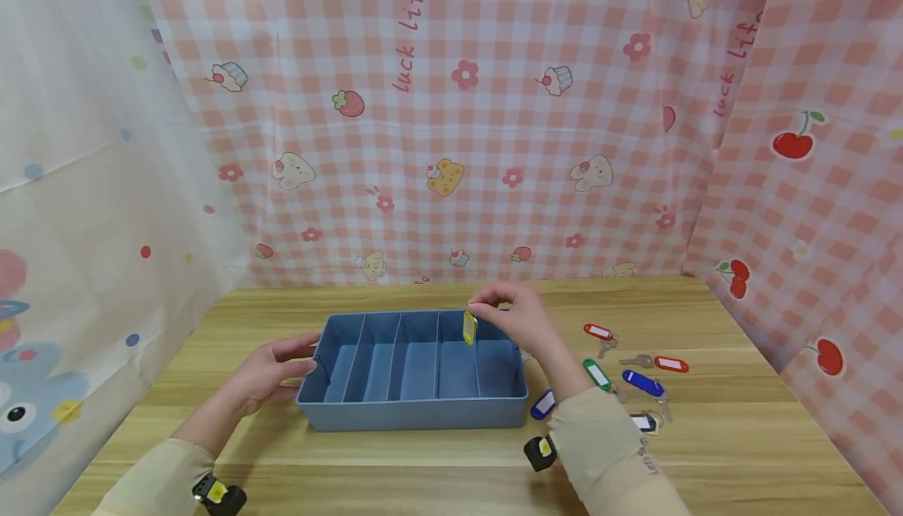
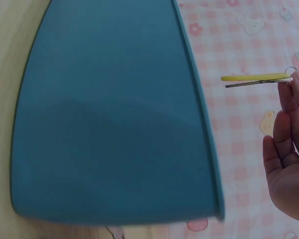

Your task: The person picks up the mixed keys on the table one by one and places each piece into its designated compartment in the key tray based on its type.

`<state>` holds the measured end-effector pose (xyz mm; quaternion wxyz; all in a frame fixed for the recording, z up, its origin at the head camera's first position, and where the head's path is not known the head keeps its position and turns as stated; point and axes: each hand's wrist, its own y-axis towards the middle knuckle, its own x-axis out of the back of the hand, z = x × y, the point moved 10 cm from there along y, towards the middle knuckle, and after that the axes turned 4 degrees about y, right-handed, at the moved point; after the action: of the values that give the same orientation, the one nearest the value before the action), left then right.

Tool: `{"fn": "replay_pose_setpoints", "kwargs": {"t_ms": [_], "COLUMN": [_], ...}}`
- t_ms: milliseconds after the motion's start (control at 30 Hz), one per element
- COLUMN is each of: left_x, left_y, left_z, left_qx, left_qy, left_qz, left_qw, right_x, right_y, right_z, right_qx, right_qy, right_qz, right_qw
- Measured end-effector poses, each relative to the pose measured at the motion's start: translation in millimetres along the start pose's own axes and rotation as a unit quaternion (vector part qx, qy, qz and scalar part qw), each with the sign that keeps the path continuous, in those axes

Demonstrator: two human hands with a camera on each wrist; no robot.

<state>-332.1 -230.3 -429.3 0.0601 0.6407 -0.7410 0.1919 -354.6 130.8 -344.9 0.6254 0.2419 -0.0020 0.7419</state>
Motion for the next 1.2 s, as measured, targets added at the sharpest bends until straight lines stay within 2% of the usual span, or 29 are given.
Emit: {"fn": "replay_pose_setpoints", "kwargs": {"t_ms": [333, 867, 1200], "left_x": [0.8, 0.9, -0.2], "left_y": [-0.1, 0.9, 1.5], "left_z": [-0.3, 1.5, -0.1], "left_qx": [-0.002, -0.001, -0.004], "left_qy": [0.001, -0.002, 0.001], "left_qz": [0.0, -0.001, 0.003], "left_qw": [1.0, 1.0, 1.0], "right_x": [-30.1, -68.7, -96.1], "right_y": [5.9, 17.1, 27.8], "right_z": [10.6, 16.3, 27.0], "right_qx": [0.018, -0.015, -0.003], "right_qy": [0.033, 0.042, 0.053], "right_qz": [0.026, 0.033, 0.049], "right_qw": [0.9989, 0.9985, 0.9974]}}
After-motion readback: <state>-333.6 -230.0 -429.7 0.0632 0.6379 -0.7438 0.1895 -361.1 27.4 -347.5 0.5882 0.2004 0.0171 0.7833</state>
